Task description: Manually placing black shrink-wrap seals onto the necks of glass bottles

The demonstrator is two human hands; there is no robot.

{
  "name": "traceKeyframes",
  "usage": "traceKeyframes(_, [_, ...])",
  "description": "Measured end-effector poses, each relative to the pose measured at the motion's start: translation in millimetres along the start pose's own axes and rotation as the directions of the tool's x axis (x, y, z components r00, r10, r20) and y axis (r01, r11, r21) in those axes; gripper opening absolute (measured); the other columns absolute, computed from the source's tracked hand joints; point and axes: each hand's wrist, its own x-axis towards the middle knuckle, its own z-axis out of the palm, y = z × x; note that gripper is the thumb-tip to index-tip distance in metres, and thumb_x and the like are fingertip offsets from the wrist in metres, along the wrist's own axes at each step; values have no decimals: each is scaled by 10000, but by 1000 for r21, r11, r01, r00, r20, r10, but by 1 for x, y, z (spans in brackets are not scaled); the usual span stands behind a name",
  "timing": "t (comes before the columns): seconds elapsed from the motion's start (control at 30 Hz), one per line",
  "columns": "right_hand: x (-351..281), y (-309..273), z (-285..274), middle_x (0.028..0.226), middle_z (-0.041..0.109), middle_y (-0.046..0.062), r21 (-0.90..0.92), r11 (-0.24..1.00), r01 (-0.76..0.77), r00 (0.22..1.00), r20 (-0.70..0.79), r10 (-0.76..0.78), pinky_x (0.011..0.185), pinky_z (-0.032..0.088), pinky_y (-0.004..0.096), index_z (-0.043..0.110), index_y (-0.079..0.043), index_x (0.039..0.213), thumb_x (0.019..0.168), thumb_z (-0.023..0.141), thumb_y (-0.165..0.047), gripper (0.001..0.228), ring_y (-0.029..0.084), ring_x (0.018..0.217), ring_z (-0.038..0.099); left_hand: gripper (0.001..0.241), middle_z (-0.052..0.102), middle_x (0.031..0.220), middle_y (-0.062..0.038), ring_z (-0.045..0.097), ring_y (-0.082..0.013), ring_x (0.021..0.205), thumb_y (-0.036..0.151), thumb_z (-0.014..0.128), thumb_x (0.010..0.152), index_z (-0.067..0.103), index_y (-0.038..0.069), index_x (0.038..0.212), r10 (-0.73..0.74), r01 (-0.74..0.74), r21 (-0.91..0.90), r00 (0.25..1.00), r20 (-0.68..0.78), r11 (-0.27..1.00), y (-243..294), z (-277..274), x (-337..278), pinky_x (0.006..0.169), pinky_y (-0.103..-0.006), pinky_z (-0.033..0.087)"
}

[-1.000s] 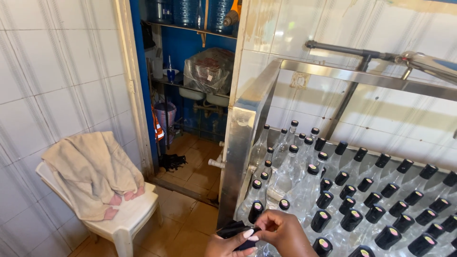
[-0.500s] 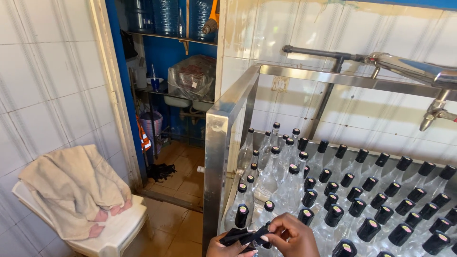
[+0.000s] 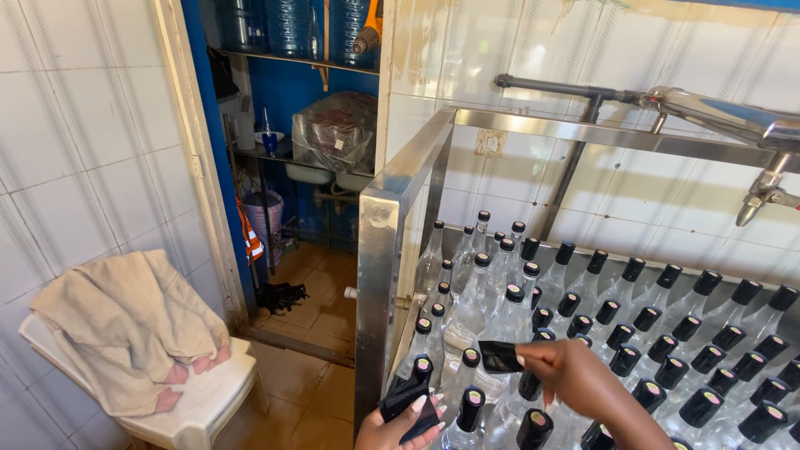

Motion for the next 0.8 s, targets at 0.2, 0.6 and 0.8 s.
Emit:
traceKeyframes(0.2, [78, 33, 20, 985, 914, -130, -447, 887, 115, 985, -67, -161, 720, 511, 278, 911, -424, 1206, 954, 825, -334, 281, 91, 766, 784, 477, 732, 1394, -479, 698, -592, 1280, -57, 719, 1004, 646, -286, 1416, -71, 64, -144, 997, -42, 988, 4, 6, -7, 1121, -652, 555])
traceKeyframes(0.6, [99, -8, 31, 1313, 821, -72, -264, 917, 298, 934, -115, -337, 718, 567, 372, 832, -290, 1223, 976, 833, -276, 247, 194, 711, 761, 504, 821, 1334, -372, 765, -491, 1241, -43, 825, 945, 736, -186, 1419, -111, 109, -23, 990, -87, 994, 17, 14, -32, 1136, -589, 588])
traceKeyframes(0.8, [118, -8, 32, 1543, 607, 28, -438, 554, 708, 705, 393, -590, 1120, 480, 545, 762, -259, 1396, 903, 895, -218, 512, 321, 1354, 598, 525, 789, 1362, -406, 741, -541, 1255, -58, 779, 941, 704, -235, 1430, -44, 45, -54, 999, 8, 998, 3, -7, -12, 1134, -639, 570])
